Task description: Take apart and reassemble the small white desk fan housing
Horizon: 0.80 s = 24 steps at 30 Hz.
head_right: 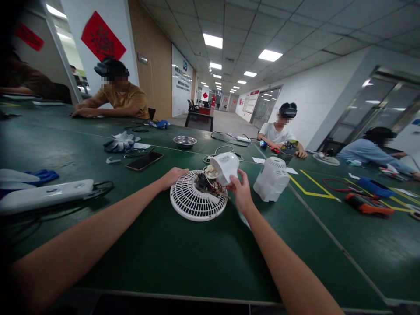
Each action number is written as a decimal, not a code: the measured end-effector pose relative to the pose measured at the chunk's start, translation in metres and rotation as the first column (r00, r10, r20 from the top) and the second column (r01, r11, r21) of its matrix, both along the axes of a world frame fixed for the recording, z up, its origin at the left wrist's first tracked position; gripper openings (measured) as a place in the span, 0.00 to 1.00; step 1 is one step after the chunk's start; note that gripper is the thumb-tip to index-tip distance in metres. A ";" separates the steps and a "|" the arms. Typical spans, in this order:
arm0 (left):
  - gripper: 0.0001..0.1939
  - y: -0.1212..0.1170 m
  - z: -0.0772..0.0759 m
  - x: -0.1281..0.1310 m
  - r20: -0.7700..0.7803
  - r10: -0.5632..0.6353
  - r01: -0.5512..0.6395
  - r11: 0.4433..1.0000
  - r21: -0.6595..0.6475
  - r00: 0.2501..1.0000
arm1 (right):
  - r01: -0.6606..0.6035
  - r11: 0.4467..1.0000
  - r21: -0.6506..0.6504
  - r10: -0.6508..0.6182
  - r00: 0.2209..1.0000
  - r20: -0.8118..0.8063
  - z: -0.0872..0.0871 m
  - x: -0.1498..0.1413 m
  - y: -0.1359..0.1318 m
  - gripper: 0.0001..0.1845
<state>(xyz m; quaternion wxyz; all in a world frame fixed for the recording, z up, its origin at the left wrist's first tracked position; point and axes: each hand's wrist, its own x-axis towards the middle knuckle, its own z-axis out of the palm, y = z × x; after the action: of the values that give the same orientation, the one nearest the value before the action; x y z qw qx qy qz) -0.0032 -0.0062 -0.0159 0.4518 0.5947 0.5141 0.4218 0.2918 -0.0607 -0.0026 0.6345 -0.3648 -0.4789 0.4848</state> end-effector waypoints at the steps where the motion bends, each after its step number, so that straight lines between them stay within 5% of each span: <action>1: 0.24 0.001 -0.001 0.000 -0.003 -0.002 0.002 1.000 0.003 1.000 | 0.012 1.000 0.025 -0.013 1.000 0.024 0.000 -0.001 0.000 0.30; 12: 0.28 0.017 -0.017 -0.006 -0.049 -0.052 0.053 0.998 0.024 0.997 | -0.002 0.976 0.219 -0.085 0.918 0.388 0.013 -0.012 -0.024 0.36; 19: 0.30 0.021 -0.020 -0.007 -0.092 -0.062 0.068 0.996 0.061 0.994 | -0.076 0.920 0.385 -0.220 0.712 0.667 0.012 -0.009 -0.026 0.37; 24: 0.30 0.017 -0.017 -0.006 -0.090 -0.069 0.073 0.996 0.049 0.994 | -0.086 0.904 0.419 -0.264 0.658 0.705 0.014 -0.007 -0.027 0.36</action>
<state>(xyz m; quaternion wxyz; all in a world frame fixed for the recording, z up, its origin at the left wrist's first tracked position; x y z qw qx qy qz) -0.0090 0.0103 -0.0325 0.4276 0.6424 0.5009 0.3919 0.2845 -0.0876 0.0115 0.4673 -0.4108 -0.7693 0.1453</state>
